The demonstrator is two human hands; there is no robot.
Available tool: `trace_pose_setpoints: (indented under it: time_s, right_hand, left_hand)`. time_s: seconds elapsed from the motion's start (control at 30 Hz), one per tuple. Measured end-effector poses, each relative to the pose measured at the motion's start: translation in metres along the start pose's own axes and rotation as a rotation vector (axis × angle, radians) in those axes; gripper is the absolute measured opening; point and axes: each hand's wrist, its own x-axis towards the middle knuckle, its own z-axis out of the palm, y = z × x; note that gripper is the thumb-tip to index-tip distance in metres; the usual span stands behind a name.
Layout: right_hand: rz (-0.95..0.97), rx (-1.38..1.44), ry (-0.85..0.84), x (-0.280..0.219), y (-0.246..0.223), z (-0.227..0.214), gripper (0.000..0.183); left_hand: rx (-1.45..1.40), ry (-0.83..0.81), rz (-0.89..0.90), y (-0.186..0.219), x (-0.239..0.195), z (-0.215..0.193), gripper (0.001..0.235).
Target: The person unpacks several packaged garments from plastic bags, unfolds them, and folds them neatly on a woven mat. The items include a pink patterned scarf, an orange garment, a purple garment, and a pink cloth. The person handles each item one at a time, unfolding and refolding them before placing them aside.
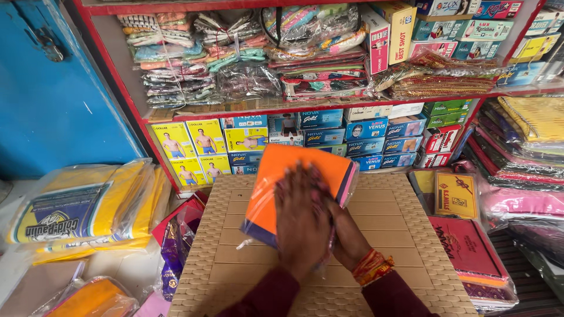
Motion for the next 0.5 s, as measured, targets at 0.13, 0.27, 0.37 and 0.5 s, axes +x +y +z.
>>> trace_pose_setpoints:
  time_s: [0.13, 0.27, 0.37, 0.5]
  right_hand:
    - [0.034, -0.073, 0.151, -0.011, -0.003, 0.017, 0.058]
    - [0.025, -0.246, 0.16, -0.014, -0.003, 0.011, 0.055]
    - [-0.148, -0.784, 0.209, 0.003, 0.008, -0.008, 0.049]
    - [-0.848, -1.371, 0.205, -0.001, 0.028, -0.03, 0.053]
  left_hand:
    - [0.224, 0.368, -0.03, -0.065, 0.035, 0.017, 0.053]
    - [-0.642, 0.108, -0.719, -0.101, 0.044, 0.018, 0.044]
    - [-0.836, 0.042, -0.757, -0.073, 0.038, 0.02, 0.048]
    - [-0.848, -0.087, -0.485, -0.01, 0.026, 0.012, 0.043]
